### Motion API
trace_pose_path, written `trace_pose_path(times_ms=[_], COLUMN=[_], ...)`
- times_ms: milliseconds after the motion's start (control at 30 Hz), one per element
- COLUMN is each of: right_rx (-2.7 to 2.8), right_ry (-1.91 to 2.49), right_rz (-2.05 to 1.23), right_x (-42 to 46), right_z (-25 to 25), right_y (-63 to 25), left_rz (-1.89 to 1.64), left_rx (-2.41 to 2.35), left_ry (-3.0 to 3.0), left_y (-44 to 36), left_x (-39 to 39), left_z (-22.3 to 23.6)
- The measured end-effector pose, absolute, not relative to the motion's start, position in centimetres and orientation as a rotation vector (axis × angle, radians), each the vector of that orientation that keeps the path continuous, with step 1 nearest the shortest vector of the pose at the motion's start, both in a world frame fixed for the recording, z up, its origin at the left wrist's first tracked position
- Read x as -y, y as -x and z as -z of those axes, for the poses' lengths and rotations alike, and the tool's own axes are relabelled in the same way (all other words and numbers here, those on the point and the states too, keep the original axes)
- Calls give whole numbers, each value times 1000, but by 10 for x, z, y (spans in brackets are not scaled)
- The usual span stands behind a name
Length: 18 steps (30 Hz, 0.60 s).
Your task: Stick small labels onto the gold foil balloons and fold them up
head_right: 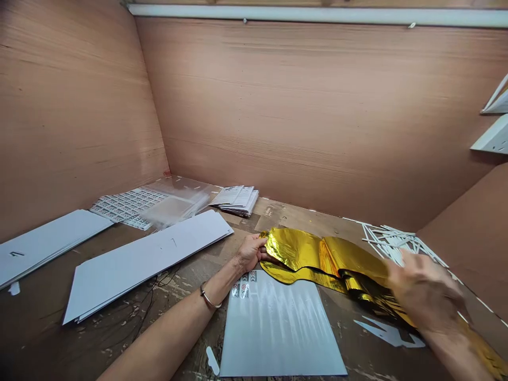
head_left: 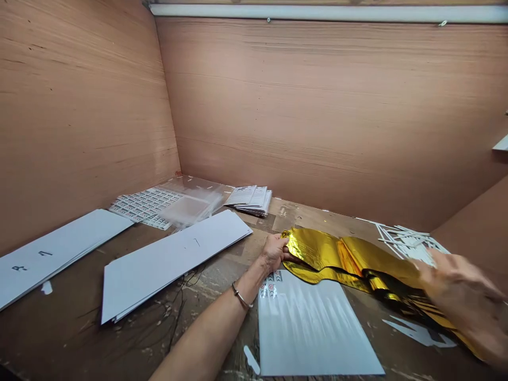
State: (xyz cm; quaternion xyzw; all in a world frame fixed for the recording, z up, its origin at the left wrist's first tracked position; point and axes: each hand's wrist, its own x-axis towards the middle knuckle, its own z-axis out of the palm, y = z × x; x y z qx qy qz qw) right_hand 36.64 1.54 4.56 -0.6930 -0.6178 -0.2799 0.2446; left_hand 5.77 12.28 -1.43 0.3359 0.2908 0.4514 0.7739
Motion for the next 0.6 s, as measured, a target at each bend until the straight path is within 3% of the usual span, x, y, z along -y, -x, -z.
trace_pose_path(times_ms=[100,200,600], right_rx=[2187,2464,2828], right_ry=[1567,1357,1258], right_rz=[292,75,226], right_x=[-18,-27,-54], right_z=[-31,-18,-5], right_y=[-271,-191,-152], left_rz=[-980,-996,-1009], left_rx=[-628,-621,-676], left_ry=[-741,-738,-684], left_y=[-57,-57,-59], left_x=[-122,-121,-123], left_z=[13,12,14])
